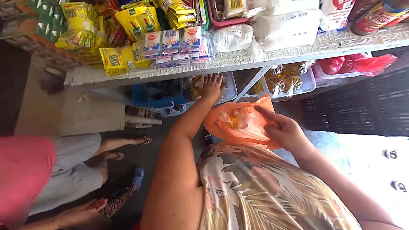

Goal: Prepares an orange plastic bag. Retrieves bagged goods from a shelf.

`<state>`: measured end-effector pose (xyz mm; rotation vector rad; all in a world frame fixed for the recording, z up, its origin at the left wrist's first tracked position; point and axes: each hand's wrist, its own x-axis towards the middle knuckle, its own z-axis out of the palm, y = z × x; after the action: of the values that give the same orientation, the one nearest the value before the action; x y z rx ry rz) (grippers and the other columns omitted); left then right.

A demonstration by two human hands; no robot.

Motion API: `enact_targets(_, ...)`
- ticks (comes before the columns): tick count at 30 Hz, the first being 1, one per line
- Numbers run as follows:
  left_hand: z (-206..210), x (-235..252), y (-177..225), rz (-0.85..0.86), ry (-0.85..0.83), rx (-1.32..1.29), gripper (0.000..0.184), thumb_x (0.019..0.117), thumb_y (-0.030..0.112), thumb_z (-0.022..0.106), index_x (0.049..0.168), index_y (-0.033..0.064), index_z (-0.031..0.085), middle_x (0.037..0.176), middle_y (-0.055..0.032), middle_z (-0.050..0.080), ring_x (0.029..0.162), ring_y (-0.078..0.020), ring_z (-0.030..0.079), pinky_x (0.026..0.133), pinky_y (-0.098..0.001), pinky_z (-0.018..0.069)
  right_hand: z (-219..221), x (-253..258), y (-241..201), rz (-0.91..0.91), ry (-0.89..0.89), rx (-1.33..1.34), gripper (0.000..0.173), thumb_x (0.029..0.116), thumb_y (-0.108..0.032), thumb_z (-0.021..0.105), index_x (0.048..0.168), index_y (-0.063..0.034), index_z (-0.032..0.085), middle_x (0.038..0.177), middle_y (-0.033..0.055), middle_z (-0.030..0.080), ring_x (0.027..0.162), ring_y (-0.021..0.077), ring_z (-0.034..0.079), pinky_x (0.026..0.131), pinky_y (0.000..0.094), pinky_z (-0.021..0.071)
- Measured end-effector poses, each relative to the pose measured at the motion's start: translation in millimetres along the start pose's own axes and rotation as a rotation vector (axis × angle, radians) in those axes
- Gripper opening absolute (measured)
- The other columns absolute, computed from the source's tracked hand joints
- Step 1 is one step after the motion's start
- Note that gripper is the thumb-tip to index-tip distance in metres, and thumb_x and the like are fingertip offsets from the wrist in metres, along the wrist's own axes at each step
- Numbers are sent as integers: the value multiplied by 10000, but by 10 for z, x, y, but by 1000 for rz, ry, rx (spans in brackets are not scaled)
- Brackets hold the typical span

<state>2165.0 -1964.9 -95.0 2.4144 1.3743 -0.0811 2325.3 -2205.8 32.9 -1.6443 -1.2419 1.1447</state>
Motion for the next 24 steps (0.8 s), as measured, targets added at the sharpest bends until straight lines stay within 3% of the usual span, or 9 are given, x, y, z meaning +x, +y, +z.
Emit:
enact_targets(2, 123, 234, -70, 3, -102, 130, 841, 899, 57, 714, 1624, 70, 289, 1648, -282, 282, 1551, -457, 215, 1260, -620, 108, -29, 11, 0, 44, 45, 0, 577, 875, -20, 535, 1446, -90, 579, 1300, 19, 695, 948, -57, 664, 821, 142, 543)
enact_targets(5, 168, 416, -135, -71, -179, 254, 569, 998, -55, 486, 1554, -45, 365, 1615, -222, 392, 1529, -356, 328, 1256, -495, 222, -75, 13, 46, 97, 96, 13, 575, 870, -22, 538, 1442, -75, 577, 1306, 24, 692, 940, -54, 665, 811, 142, 543)
enact_targets(9, 53, 436, -89, -175, -183, 126, 405, 1075, 20, 382, 1449, -103, 478, 1532, -273, 469, 1470, -388, 412, 1199, -506, 336, -90, 3, 132, 157, 147, 52, 576, 857, -5, 543, 1429, -56, 582, 1261, 41, 707, 884, -44, 668, 773, 147, 548)
enact_targets(12, -102, 448, -56, -250, 12, -170, 428, 1068, 171, 458, 1452, 0, 541, 1534, -226, 492, 1487, -337, 403, 1229, -506, 300, -97, 7, 166, 222, 175, 89, 590, 860, 16, 543, 1444, -59, 567, 1245, 54, 709, 890, -23, 675, 780, 161, 554)
enact_targets(15, -780, 322, 188, -346, -248, -170, 536, 1086, 241, 496, 1563, 23, 390, 1642, -212, 340, 1555, -319, 271, 1262, -501, 195, -107, 9, 191, 267, 184, 92, 583, 871, 39, 544, 1447, -51, 558, 1268, 70, 695, 892, -31, 664, 775, 153, 541)
enact_targets(17, -658, 396, 23, -281, -264, -50, 549, 1071, 281, 515, 1557, 45, 415, 1625, -214, 372, 1540, -350, 303, 1246, -555, 225, -109, 18, 202, 287, 187, 100, 584, 875, 48, 544, 1449, -54, 556, 1261, 73, 696, 891, -26, 664, 775, 156, 542)
enact_targets(18, -377, 463, -171, -208, -119, -21, 518, 1042, 292, 552, 1498, 49, 510, 1557, -231, 467, 1493, -384, 381, 1219, -597, 267, -110, 26, 205, 292, 188, 101, 586, 874, 46, 539, 1451, -55, 556, 1268, 74, 696, 901, -23, 667, 782, 157, 543)
enact_targets(20, -191, 492, -313, -171, -39, 7, 490, 1025, 282, 566, 1467, 72, 550, 1526, -229, 501, 1471, -398, 406, 1199, -627, 282, -110, 40, 207, 301, 188, 92, 585, 876, 39, 535, 1451, -67, 562, 1281, 68, 693, 907, -26, 663, 784, 158, 538)
enact_targets(24, -370, 208, -58, -254, -216, 22, 433, 1027, 244, 572, 1371, -18, 598, 1465, -283, 530, 1426, -437, 447, 1146, -650, 353, -122, 77, 223, 307, 196, 96, 585, 886, 44, 539, 1454, -94, 568, 1289, 59, 693, 904, -17, 669, 787, 173, 544)
